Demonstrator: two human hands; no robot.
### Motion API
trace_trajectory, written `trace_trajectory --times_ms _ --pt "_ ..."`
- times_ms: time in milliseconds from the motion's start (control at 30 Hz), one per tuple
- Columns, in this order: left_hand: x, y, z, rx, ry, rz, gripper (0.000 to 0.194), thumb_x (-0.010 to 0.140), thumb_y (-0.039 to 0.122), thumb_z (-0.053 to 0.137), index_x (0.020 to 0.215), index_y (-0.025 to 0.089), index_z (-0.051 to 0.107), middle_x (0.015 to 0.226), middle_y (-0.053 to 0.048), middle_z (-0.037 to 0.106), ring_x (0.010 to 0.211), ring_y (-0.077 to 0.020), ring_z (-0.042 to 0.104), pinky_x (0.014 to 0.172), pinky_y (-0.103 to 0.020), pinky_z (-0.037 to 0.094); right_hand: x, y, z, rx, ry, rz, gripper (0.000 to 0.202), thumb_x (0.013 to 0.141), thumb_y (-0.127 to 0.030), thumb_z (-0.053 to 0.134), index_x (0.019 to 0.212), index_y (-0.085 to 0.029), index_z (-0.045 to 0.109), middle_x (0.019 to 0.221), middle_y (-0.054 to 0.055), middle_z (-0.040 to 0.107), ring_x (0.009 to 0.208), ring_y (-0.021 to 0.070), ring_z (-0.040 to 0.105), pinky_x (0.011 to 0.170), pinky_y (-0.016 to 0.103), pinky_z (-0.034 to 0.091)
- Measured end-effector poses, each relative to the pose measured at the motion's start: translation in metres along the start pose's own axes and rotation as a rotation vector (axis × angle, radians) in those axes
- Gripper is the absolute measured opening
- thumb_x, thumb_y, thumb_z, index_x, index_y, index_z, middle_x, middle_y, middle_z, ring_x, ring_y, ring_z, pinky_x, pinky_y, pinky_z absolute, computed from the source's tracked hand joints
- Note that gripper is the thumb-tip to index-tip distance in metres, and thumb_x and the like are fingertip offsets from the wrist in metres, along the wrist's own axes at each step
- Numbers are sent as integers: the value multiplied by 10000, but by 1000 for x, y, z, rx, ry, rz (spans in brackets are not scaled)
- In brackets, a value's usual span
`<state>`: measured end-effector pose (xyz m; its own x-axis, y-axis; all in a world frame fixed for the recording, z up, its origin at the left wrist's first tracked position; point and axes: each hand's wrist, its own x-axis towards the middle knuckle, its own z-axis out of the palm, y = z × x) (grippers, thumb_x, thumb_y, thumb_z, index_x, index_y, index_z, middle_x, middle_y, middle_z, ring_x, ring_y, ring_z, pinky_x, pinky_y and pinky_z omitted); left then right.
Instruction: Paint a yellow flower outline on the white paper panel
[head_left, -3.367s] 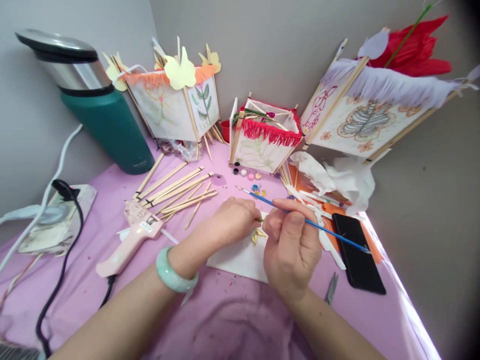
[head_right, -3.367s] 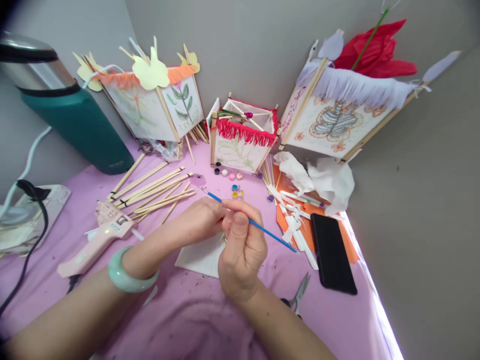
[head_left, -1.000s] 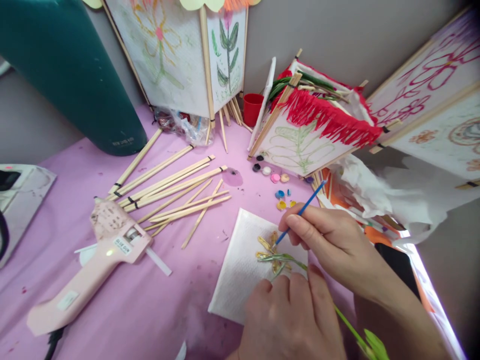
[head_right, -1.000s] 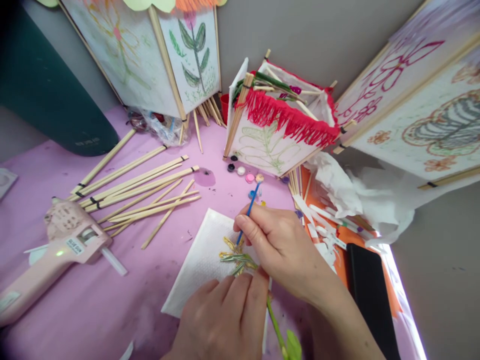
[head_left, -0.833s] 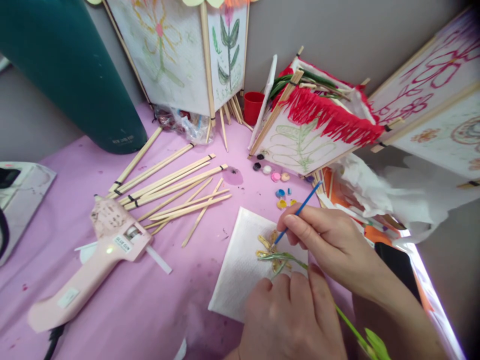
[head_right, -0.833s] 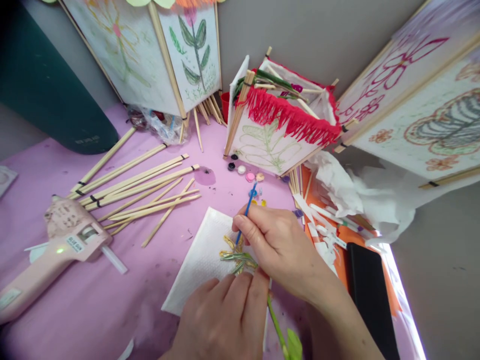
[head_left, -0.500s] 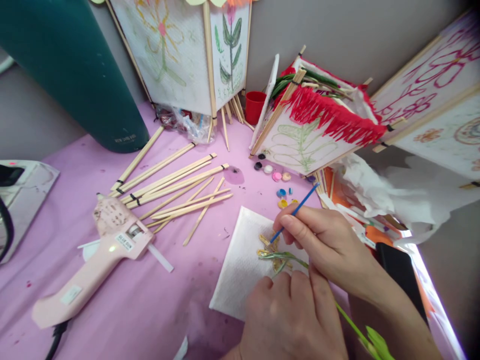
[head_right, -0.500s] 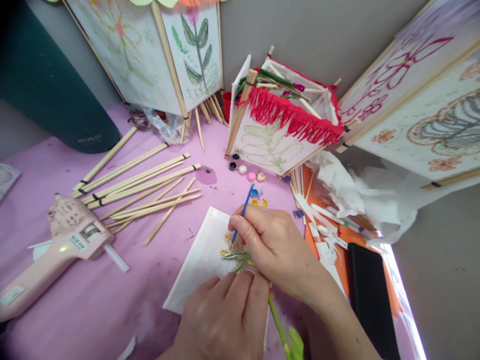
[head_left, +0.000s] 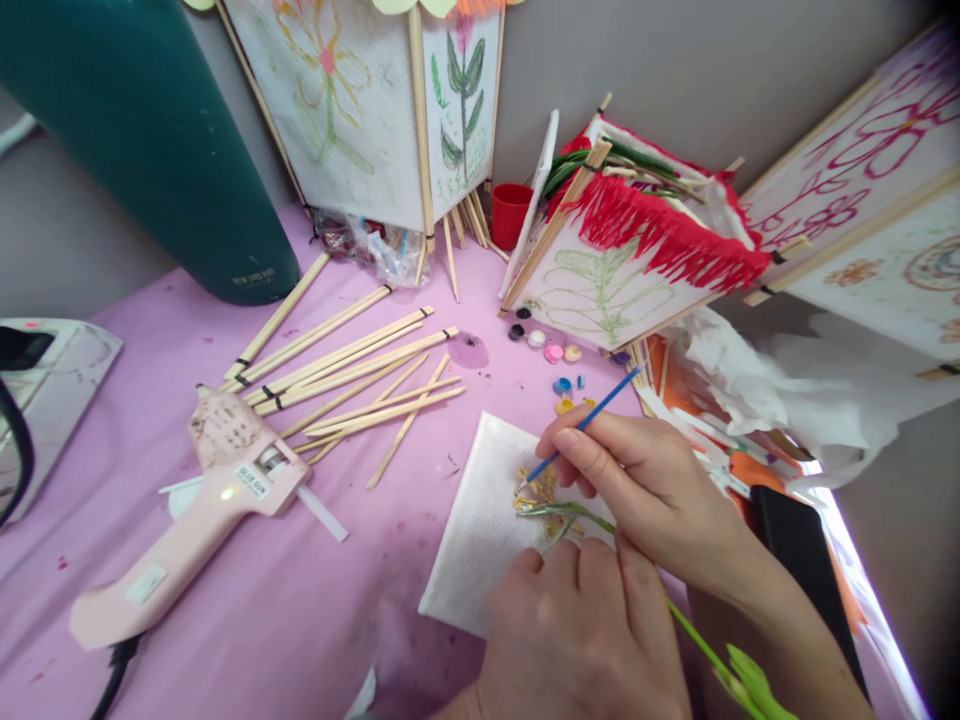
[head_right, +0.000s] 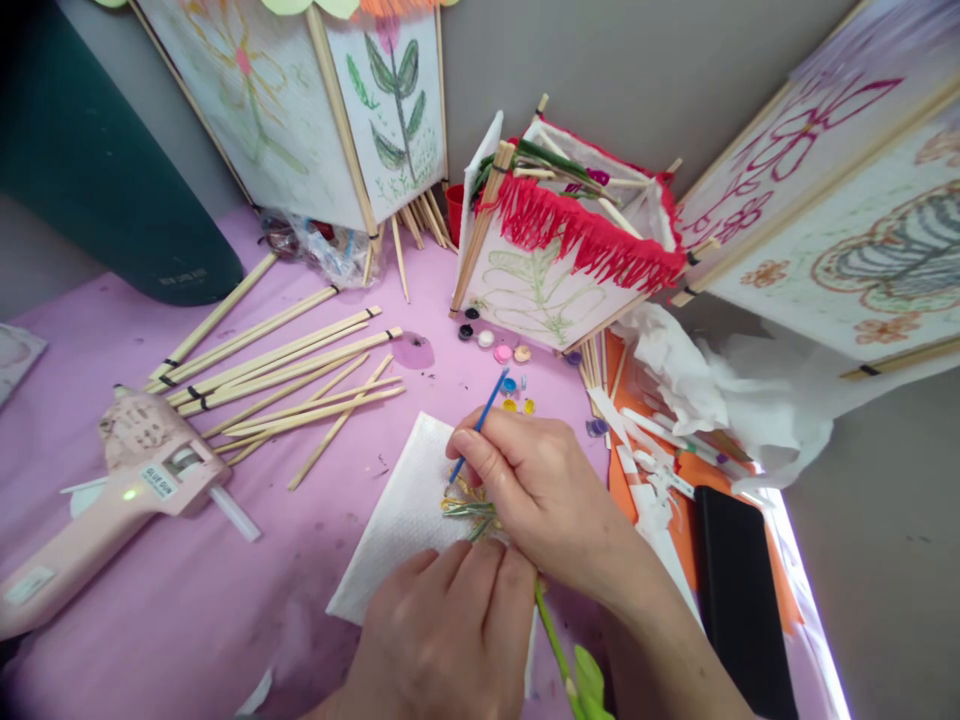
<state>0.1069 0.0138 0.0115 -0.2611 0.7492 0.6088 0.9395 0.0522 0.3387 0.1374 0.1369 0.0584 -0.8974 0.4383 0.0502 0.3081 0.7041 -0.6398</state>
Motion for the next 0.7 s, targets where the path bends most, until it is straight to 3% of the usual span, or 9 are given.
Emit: trace_trajectory --times_ms 500,567,700 --pt "2 8 -1 -5 6 -70 159 813 113 401 783 121 557 574 -27 528 468 -136 488 413 -251 353 -2 -2 -1 93 -31 -12 243 914 -279 456 790 -195 648 598 -21 611 532 85 551 541 205 435" --pt "3 9 -2 1 -1 -99 184 815 99 393 823 108 577 575 -28 535 473 -149 504 408 -265 359 -3 -2 -3 158 35 15 239 911 -283 461 786 -197 645 619 -14 610 548 89 554 530 206 440" --pt "4 6 -6 5 -33 -62 288 830 91 360 995 54 593 622 -41 572 505 -165 548 407 -283 382 -12 1 -10 272 307 102 207 887 -312 504 798 -208 660 633 2 603 541 107 539 462 221 427"
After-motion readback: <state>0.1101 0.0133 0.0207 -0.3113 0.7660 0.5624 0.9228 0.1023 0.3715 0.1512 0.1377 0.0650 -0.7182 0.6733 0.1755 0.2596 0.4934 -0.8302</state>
